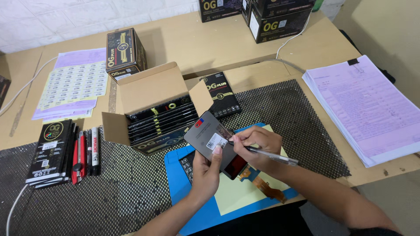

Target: The person unpacks a smartphone screen from a box, writes on the back with a pen, and places it into a black box. They repeat this process with another screen, then stack several boxes on the table and organize papers.

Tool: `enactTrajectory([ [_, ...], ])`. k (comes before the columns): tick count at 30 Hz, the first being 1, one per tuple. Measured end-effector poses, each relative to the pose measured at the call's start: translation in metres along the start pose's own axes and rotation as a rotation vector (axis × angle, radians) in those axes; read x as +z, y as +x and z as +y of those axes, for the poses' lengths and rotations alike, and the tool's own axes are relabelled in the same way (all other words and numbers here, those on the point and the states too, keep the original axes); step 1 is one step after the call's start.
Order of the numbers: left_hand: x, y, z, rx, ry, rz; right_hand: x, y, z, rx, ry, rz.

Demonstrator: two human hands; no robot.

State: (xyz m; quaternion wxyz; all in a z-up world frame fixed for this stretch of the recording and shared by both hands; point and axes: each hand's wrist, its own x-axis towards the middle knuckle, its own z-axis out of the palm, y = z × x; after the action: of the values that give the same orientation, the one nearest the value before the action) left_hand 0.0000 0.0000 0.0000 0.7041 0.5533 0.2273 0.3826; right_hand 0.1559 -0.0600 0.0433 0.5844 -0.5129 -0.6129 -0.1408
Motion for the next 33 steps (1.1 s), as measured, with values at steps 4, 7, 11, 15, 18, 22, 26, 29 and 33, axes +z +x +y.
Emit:
enactTrajectory([
  [4, 0.002, 0.002, 0.013, -0.02, 0.054, -0.019, -0.007, 0.002, 0.008, 0.151, 0.16, -0.035],
  [7, 0.008, 0.005, 0.034, -0.112, -0.054, 0.051, -0.014, -0.006, 0.043, 0.287, 0.406, -0.004],
  [11, 0.012, 0.006, 0.058, 0.062, 0.174, -0.003, -0.042, 0.018, 0.047, 0.584, -0.074, -0.348],
  [15, 0.017, 0.007, 0.055, 0.044, 0.157, -0.08, -0.053, 0.047, 0.04, 0.807, -0.749, -0.852],
  [18, 0.017, 0.009, 0.048, 0.095, 0.173, -0.121, -0.049, 0.04, 0.038, 0.523, -0.324, -0.528],
  [22, 0.017, 0.011, 0.04, 0.12, 0.159, -0.136, -0.037, 0.011, 0.045, 0.674, 0.595, -0.437],
  [26, 0.009, 0.011, 0.027, 0.141, 0.224, -0.201, -0.034, 0.008, 0.041, 0.581, 0.664, -0.404],
  [29, -0.002, 0.015, 0.037, 0.226, 0.643, -0.292, -0.039, 0.003, 0.063, 0.65, 0.643, -0.247],
  [33, -0.008, 0.019, 0.045, 0.292, 1.317, -0.446, -0.044, 0.016, 0.052, 0.773, 0.492, 0.058],
])
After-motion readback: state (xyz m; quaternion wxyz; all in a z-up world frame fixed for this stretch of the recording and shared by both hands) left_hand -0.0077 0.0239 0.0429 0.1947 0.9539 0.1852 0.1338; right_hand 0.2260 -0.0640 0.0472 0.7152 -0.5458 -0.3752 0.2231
